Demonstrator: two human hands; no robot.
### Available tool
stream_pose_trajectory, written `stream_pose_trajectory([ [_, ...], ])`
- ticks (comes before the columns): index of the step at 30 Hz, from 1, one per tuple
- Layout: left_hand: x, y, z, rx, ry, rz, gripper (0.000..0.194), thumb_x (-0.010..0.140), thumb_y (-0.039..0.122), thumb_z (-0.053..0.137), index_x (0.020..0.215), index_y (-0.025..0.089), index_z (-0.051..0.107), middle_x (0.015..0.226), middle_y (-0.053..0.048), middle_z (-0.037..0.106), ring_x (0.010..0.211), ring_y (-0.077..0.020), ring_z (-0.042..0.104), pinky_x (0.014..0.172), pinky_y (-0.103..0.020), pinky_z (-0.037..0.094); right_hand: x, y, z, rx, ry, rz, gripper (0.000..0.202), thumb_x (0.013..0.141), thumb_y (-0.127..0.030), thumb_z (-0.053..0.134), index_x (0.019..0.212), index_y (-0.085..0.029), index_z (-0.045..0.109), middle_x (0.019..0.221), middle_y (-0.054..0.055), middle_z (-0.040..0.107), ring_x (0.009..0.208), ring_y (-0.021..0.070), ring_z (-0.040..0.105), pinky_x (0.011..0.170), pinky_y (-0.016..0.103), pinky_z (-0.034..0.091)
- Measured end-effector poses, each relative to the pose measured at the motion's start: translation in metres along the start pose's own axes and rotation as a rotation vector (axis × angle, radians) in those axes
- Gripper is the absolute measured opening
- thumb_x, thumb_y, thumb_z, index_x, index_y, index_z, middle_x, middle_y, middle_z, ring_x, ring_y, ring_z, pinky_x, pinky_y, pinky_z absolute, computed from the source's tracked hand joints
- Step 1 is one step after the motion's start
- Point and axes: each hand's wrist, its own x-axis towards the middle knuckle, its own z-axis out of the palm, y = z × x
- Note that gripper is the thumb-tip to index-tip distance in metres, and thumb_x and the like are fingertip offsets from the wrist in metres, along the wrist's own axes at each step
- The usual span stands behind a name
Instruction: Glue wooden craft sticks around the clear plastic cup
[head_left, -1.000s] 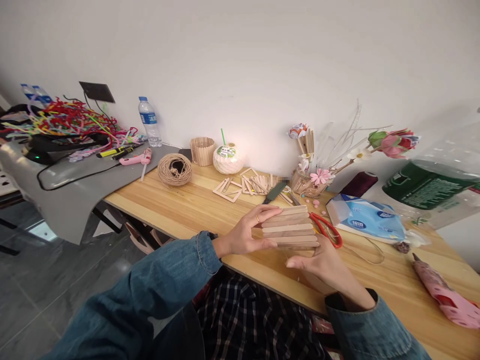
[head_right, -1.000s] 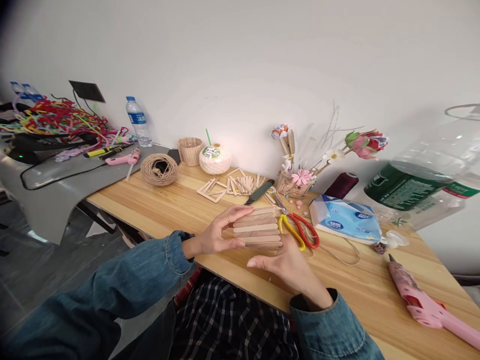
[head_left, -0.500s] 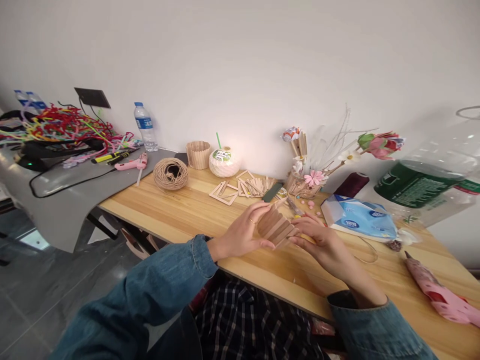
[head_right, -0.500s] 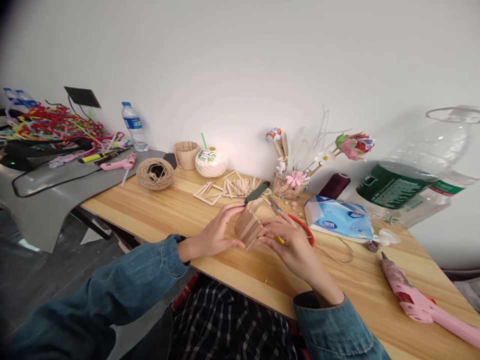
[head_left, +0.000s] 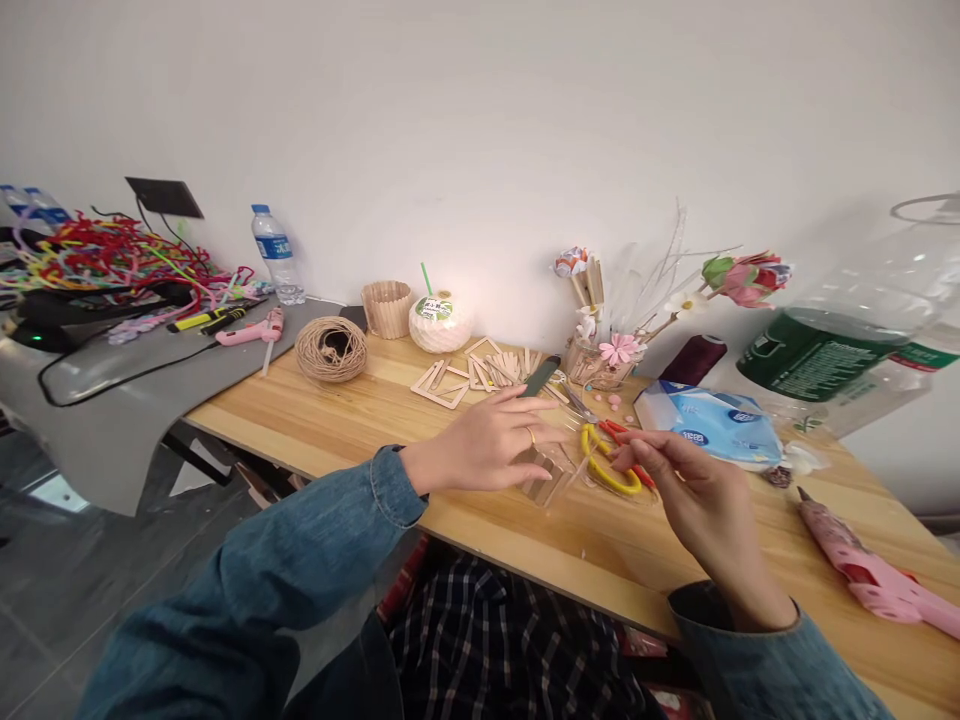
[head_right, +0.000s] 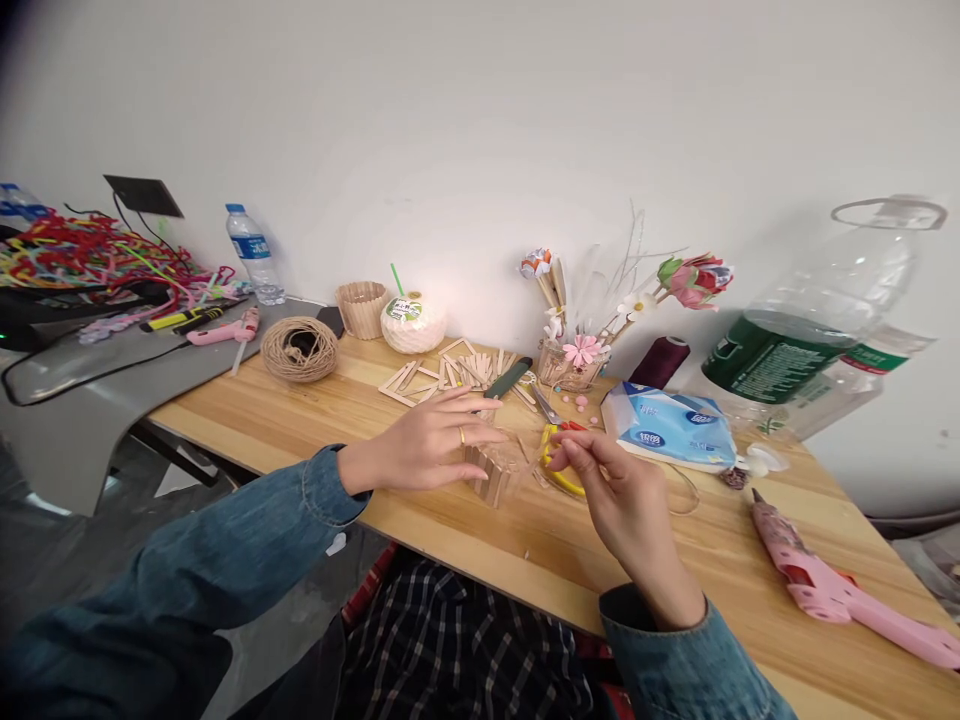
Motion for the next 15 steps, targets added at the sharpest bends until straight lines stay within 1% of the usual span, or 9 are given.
stream_pose_trajectory([
  [2, 0.007, 0.003, 0.003, -0.002, -0.091, 0.046, 0.043, 0.083, 0.038, 0.059, 0.118, 0.013, 0.056, 0.112, -0.014, 0.066, 0.115, -0.0261, 0.055, 0.107, -0.046, 0.028, -0.006, 0.001, 0.002, -0.076, -0.026, -0.028, 0.034, 0.088, -0.049, 0.044, 0.077, -0.023, 0.063, 0.068, 0.0, 0.069, 0.065, 0.0171, 0.066, 0.06, 0.027, 0.05],
  [4, 0.013, 0.006, 0.008, 0.002, -0.189, 0.064, 0.042, 0.079, 0.034, 0.065, 0.114, 0.011, 0.058, 0.102, -0.014, 0.069, 0.1, -0.0268, 0.062, 0.103, -0.046, 0.033, -0.012, 0.003, 0.006, -0.128, -0.052, -0.059, 0.037, 0.088, -0.052, 0.041, 0.079, -0.024, 0.063, 0.066, 0.0, 0.07, 0.056, 0.0159, 0.065, 0.053, 0.027, 0.049],
  [6, 0.018, 0.008, 0.012, 0.008, -0.254, 0.019, 0.029, 0.076, 0.028, 0.068, 0.102, 0.013, 0.064, 0.088, -0.012, 0.071, 0.086, -0.0262, 0.064, 0.091, -0.043, 0.042, -0.017, 0.004, 0.01, -0.143, -0.082, -0.076, 0.037, 0.089, -0.053, 0.039, 0.077, -0.025, 0.061, 0.065, -0.001, 0.07, 0.055, 0.0157, 0.066, 0.051, 0.027, 0.049],
  [8, 0.021, 0.008, 0.012, -0.015, -0.269, -0.108, 0.012, 0.077, 0.025, 0.066, 0.084, 0.016, 0.067, 0.073, -0.008, 0.069, 0.074, -0.0243, 0.063, 0.074, -0.036, 0.046, -0.019, 0.003, 0.011, -0.126, -0.091, -0.062, 0.035, 0.09, -0.05, 0.038, 0.077, -0.025, 0.058, 0.061, -0.001, 0.068, 0.053, 0.0152, 0.065, 0.05, 0.026, 0.049],
  [9, 0.021, 0.008, 0.01, -0.055, -0.248, -0.199, 0.011, 0.077, 0.027, 0.066, 0.076, 0.016, 0.066, 0.067, -0.006, 0.066, 0.068, -0.0228, 0.062, 0.068, -0.033, 0.046, -0.02, 0.001, 0.01, -0.109, -0.086, -0.045, 0.033, 0.091, -0.048, 0.037, 0.077, -0.025, 0.056, 0.059, -0.002, 0.067, 0.051, 0.0146, 0.064, 0.049, 0.026, 0.049],
  [10, 0.02, 0.008, 0.008, -0.125, -0.204, -0.299, 0.016, 0.078, 0.029, 0.065, 0.07, 0.015, 0.064, 0.063, -0.005, 0.064, 0.064, -0.021, 0.06, 0.063, -0.03, 0.044, -0.021, -0.001, 0.009, -0.09, -0.076, -0.026, 0.033, 0.092, -0.046, 0.036, 0.076, -0.025, 0.054, 0.055, -0.002, 0.065, 0.048, 0.0139, 0.062, 0.048, 0.025, 0.048],
  [12, 0.018, 0.01, 0.003, -0.373, -0.056, -0.486, 0.023, 0.077, 0.034, 0.066, 0.067, 0.013, 0.062, 0.063, -0.003, 0.063, 0.062, -0.0178, 0.059, 0.06, -0.027, 0.043, -0.023, -0.006, 0.004, -0.057, -0.055, -0.008, 0.037, 0.094, -0.043, 0.033, 0.068, -0.024, 0.051, 0.049, -0.002, 0.059, 0.043, 0.012, 0.056, 0.045, 0.024, 0.044],
  [13, 0.015, 0.011, 0.001, -0.542, 0.029, -0.554, 0.024, 0.076, 0.035, 0.067, 0.07, 0.013, 0.062, 0.067, -0.003, 0.065, 0.065, -0.017, 0.059, 0.061, -0.026, 0.044, -0.024, -0.009, 0.002, -0.048, -0.043, -0.011, 0.041, 0.094, -0.042, 0.032, 0.062, -0.024, 0.05, 0.047, -0.002, 0.055, 0.041, 0.011, 0.052, 0.044, 0.024, 0.042],
  [15, 0.01, 0.016, -0.001, -0.894, 0.164, -0.636, 0.027, 0.074, 0.036, 0.068, 0.084, 0.012, 0.063, 0.081, -0.004, 0.068, 0.074, -0.0165, 0.062, 0.068, -0.025, 0.046, -0.026, -0.014, -0.002, -0.03, -0.008, -0.023, 0.048, 0.094, -0.04, 0.032, 0.052, -0.023, 0.047, 0.044, -0.002, 0.049, 0.038, 0.0092, 0.046, 0.042, 0.024, 0.038],
])
